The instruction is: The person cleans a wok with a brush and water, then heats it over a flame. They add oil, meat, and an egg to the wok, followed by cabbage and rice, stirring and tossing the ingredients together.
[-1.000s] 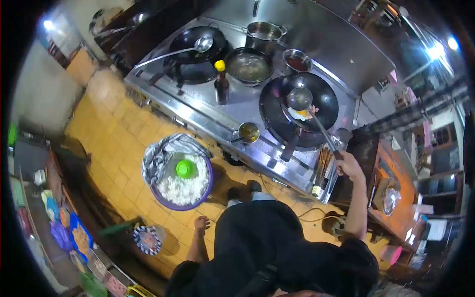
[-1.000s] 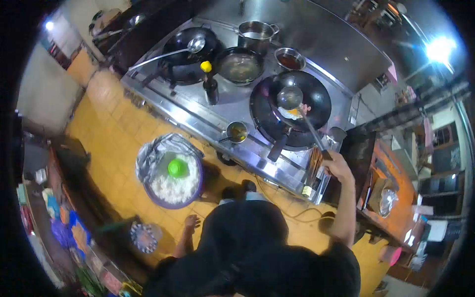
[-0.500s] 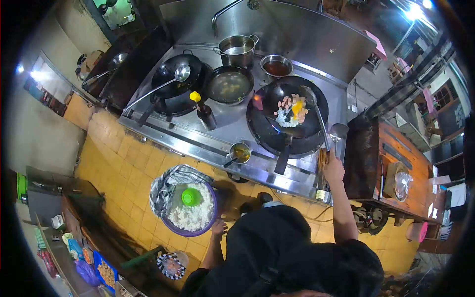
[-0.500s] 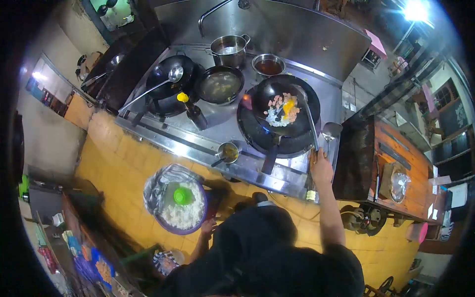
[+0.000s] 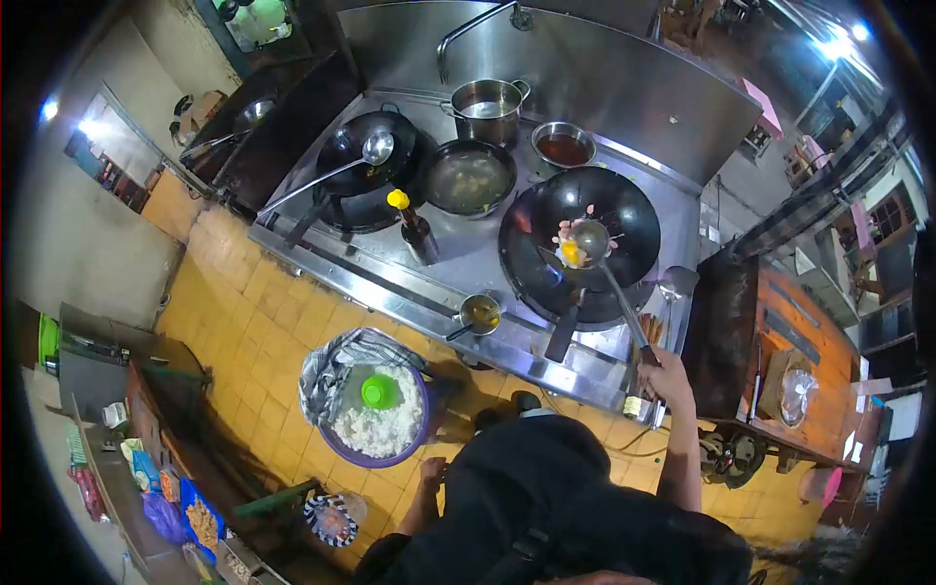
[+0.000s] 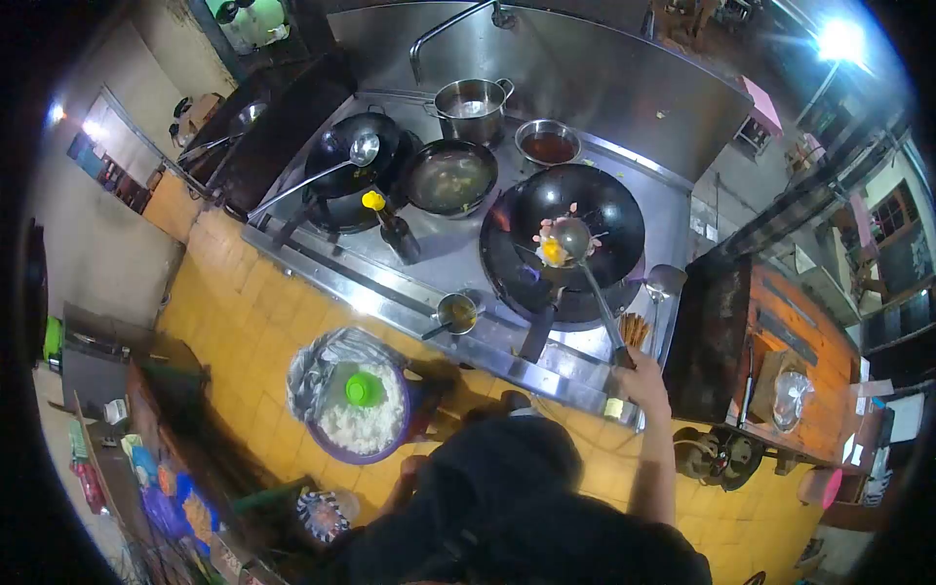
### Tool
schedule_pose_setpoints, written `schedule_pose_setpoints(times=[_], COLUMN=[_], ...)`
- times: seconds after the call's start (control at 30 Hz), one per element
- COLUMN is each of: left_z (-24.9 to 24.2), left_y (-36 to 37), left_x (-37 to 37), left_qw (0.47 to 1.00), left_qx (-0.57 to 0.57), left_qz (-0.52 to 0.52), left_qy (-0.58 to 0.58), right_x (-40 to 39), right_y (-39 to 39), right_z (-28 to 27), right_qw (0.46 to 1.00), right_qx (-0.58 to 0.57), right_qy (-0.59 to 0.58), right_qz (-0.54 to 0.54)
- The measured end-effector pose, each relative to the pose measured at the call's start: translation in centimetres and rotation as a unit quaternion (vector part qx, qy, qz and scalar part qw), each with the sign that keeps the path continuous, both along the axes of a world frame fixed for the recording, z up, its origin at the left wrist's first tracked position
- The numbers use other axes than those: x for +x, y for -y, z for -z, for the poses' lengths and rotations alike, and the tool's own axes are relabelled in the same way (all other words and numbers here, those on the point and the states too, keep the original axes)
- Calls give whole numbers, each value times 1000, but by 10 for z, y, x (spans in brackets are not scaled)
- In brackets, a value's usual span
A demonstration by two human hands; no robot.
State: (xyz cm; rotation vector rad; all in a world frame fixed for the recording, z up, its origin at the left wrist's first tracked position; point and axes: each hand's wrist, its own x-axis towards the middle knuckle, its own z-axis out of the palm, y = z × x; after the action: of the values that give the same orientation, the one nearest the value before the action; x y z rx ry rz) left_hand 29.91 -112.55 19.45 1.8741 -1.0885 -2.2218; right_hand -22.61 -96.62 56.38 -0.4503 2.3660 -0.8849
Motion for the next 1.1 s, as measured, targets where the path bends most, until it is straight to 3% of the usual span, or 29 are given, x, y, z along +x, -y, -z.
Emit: schedule_pose_setpoints(times=[0.03, 0.07, 0.1, 0.13, 0.17, 0.2, 0.23, 0.27, 0.3, 0.37, 0.4, 0.43, 0.47, 0.5, 0.53, 0.57, 0.6, 0.63, 0.67, 0.73, 0.77, 0.8, 0.83, 0.9, 0.93, 0.97, 1.03, 1.1], left_z=[-1, -2, -5, -18, -38, -57, -70, -38, -40, -47, -54, -61, -68, -72, 16, 11, -10, -25, -29, -31, -31, -26, -23, -19, -25, -31, -62, -65], left_y=[6, 17, 25, 29, 32, 35, 34, 44, 41, 47, 44, 35, 28, 26, 24, 25, 19, 17, 16, 10, 7, 5, -2, -5, -2, -1, -2, 3], left_x=[-3, -6, -10, -14, -22, -33, -45, -44, -40, -48, -55, -58, -58, -57, -24, -33, -42, -48, -49, -41, -40, -33, -32, -30, -34, -38, -53, -58], left_qw=[1000, 950, 804, 805, 926, 988, 987, 994, 994, 976, 993, 993, 993, 992, 885, 884, 976, 997, 997, 964, 909, 681, 682, 896, 960, 960, 997, 993], left_qx=[0, -195, -371, -371, -257, -129, 10, -6, -2, 33, -15, -13, -23, -36, -367, -371, -179, 25, 25, -128, -203, -470, -471, -302, -202, -205, -13, -4], left_qz=[-1, 244, 463, 461, 277, 73, -136, -89, -91, -130, -73, -76, -70, -64, 164, 159, 45, -71, -67, 210, 339, 554, 551, 323, 192, 192, -72, -121], left_qy=[-1, 15, 32, 35, -3, -46, -90, -61, -58, -170, -88, -87, -96, -106, -235, -234, -114, 15, 17, 99, 133, 95, 96, 45, 16, 17, 8, -8], right_x=[-10, -14, -13, -9, -6, 2, -2, -5, -7, -24, -35, -45, -60, -46, -31, -16, -5, -18, -34, -42, -42, -47, -51, -61, -70, -78, -96, -114], right_y=[3, 10, 14, 17, 20, 24, 26, 23, 22, 32, 34, 32, 18, 16, 25, 32, 32, 26, 22, 17, 21, 28, 32, 45, 51, 62, 88, 124], right_z=[0, 12, 38, 71, 89, 75, 41, 1, -18, -19, -16, -9, 77, 73, 54, 23, -32, -51, -49, -38, -30, -25, -22, -14, -11, -9, -6, 3], right_qw=[993, 997, 997, 982, 899, 915, 913, 951, 973, 984, 990, 993, 945, 945, 943, 938, 964, 973, 974, 975, 956, 925, 925, 925, 925, 926, 943, 939], right_qx=[-21, -14, -13, 22, 51, 82, 77, 97, 119, 111, 102, 93, 27, 25, 77, 131, 106, 170, 146, 126, 161, 192, 191, 132, 85, 82, 26, -64], right_qy=[116, 70, 71, -186, -432, -393, -398, -281, -156, -93, -30, 33, -307, -306, -314, -320, -232, -102, -108, -108, -209, -310, -312, -354, -366, -366, -330, -336], right_qz=[25, -5, -9, -32, -51, -31, -36, -80, -120, -104, -87, -71, -110, -112, -74, -37, -75, -117, -137, -151, -127, -105, -107, -47, -49, -49, -32, -36])
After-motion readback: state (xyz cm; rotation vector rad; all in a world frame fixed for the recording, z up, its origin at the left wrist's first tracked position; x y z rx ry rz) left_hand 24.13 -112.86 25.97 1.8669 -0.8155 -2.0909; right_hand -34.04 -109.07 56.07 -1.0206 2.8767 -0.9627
